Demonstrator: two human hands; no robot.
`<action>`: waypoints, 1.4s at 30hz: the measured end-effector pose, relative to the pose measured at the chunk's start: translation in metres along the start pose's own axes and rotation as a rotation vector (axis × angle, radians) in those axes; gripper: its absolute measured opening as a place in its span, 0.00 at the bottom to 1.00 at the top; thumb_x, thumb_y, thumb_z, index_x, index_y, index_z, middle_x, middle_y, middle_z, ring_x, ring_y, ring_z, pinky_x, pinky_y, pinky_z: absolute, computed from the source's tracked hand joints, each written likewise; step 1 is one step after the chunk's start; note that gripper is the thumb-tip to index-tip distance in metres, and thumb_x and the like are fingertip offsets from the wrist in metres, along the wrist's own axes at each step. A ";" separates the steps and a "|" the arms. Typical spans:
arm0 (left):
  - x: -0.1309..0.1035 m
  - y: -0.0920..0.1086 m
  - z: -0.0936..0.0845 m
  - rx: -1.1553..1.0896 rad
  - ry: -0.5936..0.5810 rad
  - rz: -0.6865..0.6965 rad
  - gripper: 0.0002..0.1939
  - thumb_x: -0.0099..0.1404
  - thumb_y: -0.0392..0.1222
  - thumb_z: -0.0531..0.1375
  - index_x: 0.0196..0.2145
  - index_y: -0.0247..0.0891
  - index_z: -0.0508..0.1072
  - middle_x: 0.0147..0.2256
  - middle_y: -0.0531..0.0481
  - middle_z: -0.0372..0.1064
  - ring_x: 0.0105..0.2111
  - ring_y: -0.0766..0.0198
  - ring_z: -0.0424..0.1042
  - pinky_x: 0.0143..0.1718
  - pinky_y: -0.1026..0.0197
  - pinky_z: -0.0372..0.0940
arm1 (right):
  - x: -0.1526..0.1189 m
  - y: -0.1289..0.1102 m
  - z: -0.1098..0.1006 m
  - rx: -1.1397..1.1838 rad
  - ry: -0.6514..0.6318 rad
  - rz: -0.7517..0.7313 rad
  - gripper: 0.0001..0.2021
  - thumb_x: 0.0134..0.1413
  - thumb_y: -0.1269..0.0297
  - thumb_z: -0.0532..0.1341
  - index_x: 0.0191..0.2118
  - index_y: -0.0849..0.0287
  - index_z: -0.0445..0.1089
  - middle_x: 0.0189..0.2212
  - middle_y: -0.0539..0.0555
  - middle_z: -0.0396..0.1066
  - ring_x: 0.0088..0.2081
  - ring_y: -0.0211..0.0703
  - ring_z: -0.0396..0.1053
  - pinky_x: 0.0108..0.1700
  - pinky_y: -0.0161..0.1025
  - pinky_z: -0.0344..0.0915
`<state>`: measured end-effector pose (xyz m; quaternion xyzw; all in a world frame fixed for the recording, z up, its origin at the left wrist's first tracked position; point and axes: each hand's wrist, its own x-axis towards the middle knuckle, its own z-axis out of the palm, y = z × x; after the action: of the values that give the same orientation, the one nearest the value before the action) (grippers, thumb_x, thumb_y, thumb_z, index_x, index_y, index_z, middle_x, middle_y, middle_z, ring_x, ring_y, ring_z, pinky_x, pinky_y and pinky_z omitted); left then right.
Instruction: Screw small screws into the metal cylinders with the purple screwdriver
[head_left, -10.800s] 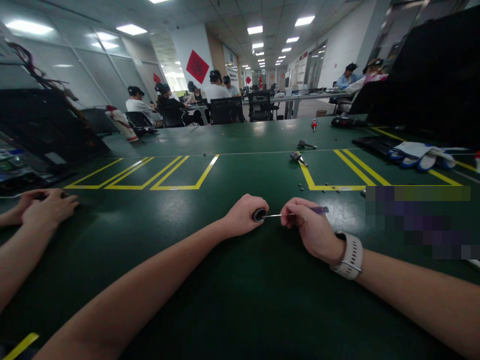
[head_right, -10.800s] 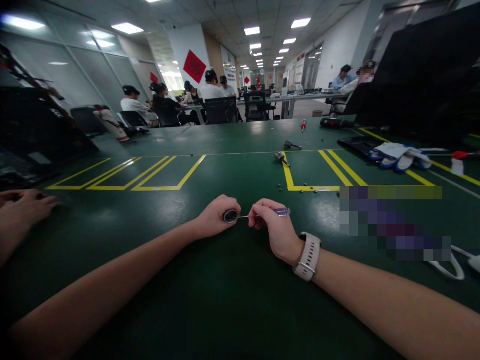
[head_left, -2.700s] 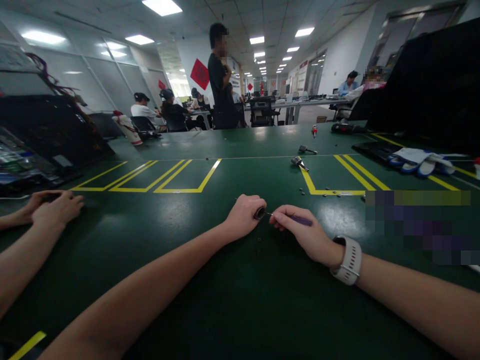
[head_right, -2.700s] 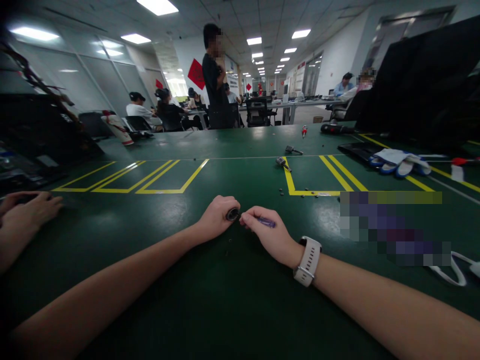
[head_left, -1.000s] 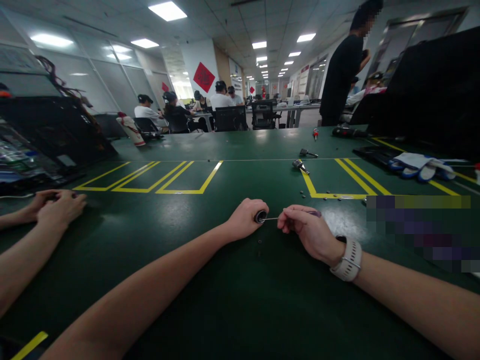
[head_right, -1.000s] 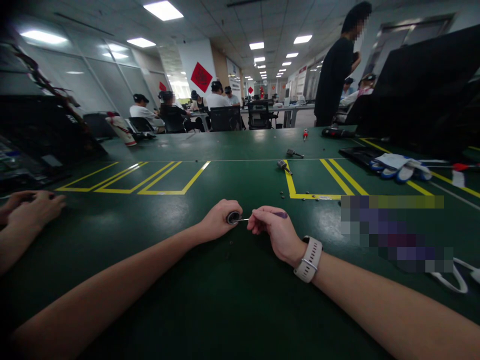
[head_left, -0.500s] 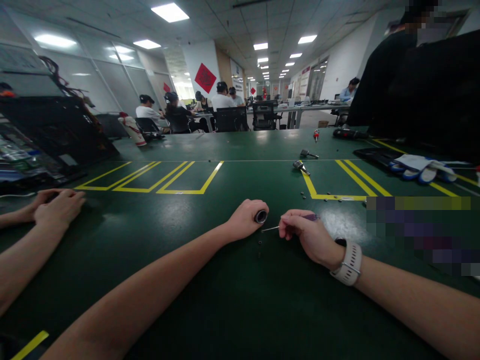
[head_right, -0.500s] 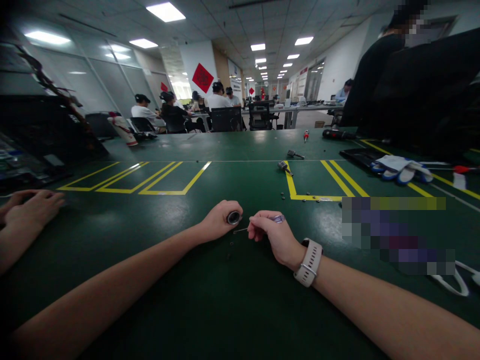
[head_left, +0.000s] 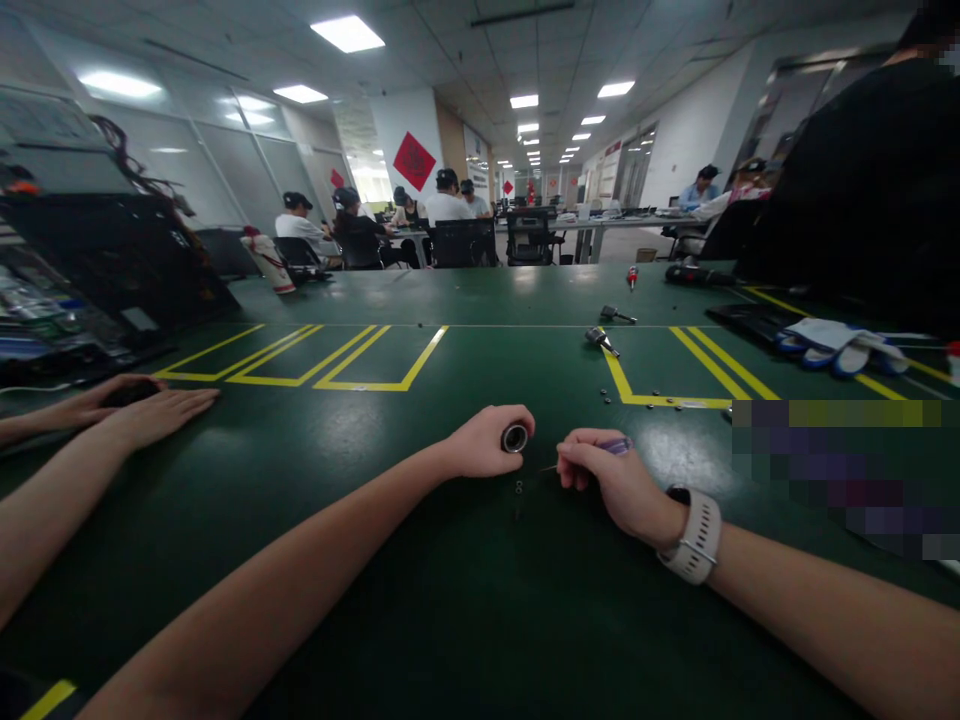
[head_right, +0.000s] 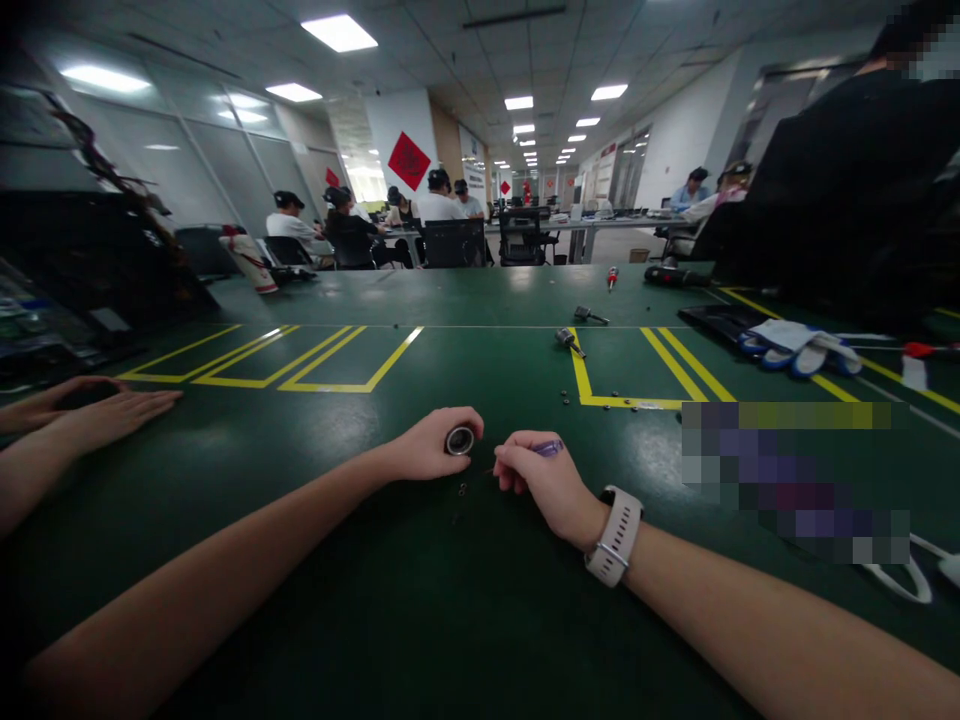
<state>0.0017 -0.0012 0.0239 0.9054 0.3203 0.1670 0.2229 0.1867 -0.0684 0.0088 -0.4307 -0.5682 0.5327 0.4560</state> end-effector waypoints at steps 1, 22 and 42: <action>-0.001 0.000 -0.003 0.012 -0.042 0.003 0.11 0.48 0.33 0.58 0.33 0.35 0.66 0.32 0.52 0.64 0.31 0.65 0.64 0.33 0.64 0.60 | 0.000 0.000 0.000 -0.002 0.013 -0.002 0.12 0.49 0.64 0.57 0.18 0.60 0.67 0.15 0.48 0.65 0.20 0.34 0.60 0.23 0.33 0.53; -0.039 0.053 0.011 0.457 -0.105 0.087 0.14 0.62 0.52 0.54 0.36 0.38 0.68 0.37 0.47 0.63 0.36 0.59 0.61 0.36 0.58 0.56 | 0.009 -0.001 0.003 0.218 0.452 0.001 0.10 0.41 0.62 0.61 0.16 0.60 0.66 0.13 0.48 0.63 0.18 0.34 0.58 0.21 0.33 0.51; -0.053 -0.101 -0.067 0.676 0.199 -0.398 0.12 0.65 0.40 0.48 0.32 0.36 0.70 0.33 0.44 0.67 0.35 0.57 0.65 0.38 0.57 0.59 | -0.021 -0.013 0.015 -0.558 -0.109 -0.539 0.11 0.56 0.66 0.54 0.24 0.58 0.67 0.23 0.51 0.66 0.26 0.38 0.64 0.31 0.37 0.60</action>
<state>-0.1180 0.0541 0.0202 0.8274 0.5463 0.0927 -0.0915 0.1770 -0.0929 0.0201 -0.3444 -0.8074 0.2410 0.4140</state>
